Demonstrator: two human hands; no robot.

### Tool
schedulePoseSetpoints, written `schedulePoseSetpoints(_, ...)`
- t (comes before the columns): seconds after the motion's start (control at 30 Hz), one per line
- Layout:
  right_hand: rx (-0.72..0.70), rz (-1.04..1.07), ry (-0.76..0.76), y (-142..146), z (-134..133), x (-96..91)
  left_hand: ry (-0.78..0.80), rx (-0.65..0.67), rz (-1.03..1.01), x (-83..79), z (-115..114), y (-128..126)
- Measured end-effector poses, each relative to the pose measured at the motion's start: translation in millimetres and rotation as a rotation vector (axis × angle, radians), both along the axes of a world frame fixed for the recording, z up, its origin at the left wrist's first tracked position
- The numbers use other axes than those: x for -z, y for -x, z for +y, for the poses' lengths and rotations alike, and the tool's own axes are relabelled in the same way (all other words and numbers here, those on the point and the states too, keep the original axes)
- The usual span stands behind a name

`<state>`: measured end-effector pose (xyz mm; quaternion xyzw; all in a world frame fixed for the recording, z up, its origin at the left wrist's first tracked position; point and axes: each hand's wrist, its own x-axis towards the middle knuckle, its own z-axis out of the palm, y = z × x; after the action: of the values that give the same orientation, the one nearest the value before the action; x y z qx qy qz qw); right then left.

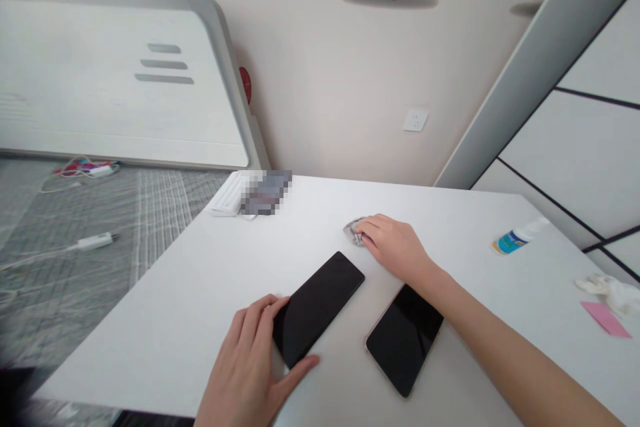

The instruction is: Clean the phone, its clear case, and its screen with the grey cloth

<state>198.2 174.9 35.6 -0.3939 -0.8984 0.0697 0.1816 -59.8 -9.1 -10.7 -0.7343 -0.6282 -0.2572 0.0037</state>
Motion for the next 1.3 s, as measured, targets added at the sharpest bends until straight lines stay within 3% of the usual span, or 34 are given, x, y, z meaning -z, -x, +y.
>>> schedulePoseSetpoints(0.13, -0.078, 0.023, -0.006, 20, -40, -3.2, 0.057, 0.076, -0.032, 1.6, -6, 3)
schedulePoseSetpoints(0.33, -0.452, -0.043, 0.057, 52, -96, 12.0, 0.011, 0.038, -0.077, 10.0, -11, -1)
schedulePoseSetpoints(0.4, -0.482, -0.064, 0.081, 48, -94, 12.6, -0.011, 0.027, -0.065, 10.9, -10, -5)
schedulePoseSetpoints(0.57, -0.263, -0.074, 0.082, 34, -75, 8.5, 0.03, -0.008, -0.049, 7.3, -7, -9)
schedulePoseSetpoints(0.73, -0.494, -0.058, 0.139, 39, -85, 8.0, 0.056, 0.013, -0.056, 4.3, -7, -10)
schedulePoseSetpoints(0.87, -0.243, -0.033, 0.084, 32, -78, 10.9, 0.076, -0.029, -0.094, 3.5, -7, -11)
schedulePoseSetpoints(0.93, -0.276, -0.017, 0.085, 34, -83, 13.0, 0.061, -0.026, -0.08, 4.3, -7, -11)
schedulePoseSetpoints(1.0, -0.444, 0.016, 0.111, 38, -90, 14.5, 0.049, -0.005, -0.054, 5.0, -7, -10)
schedulePoseSetpoints(1.07, -0.512, -0.001, 0.133, 40, -91, 14.3, 0.06, -0.003, -0.049, 5.0, -7, -11)
schedulePoseSetpoints(1.2, -0.248, -0.029, 0.073, 33, -80, 11.2, 0.096, -0.046, -0.079, 3.5, -8, -12)
schedulePoseSetpoints(1.3, -0.35, -0.043, 0.086, 36, -85, 10.3, 0.064, -0.036, -0.072, 3.2, -7, -12)
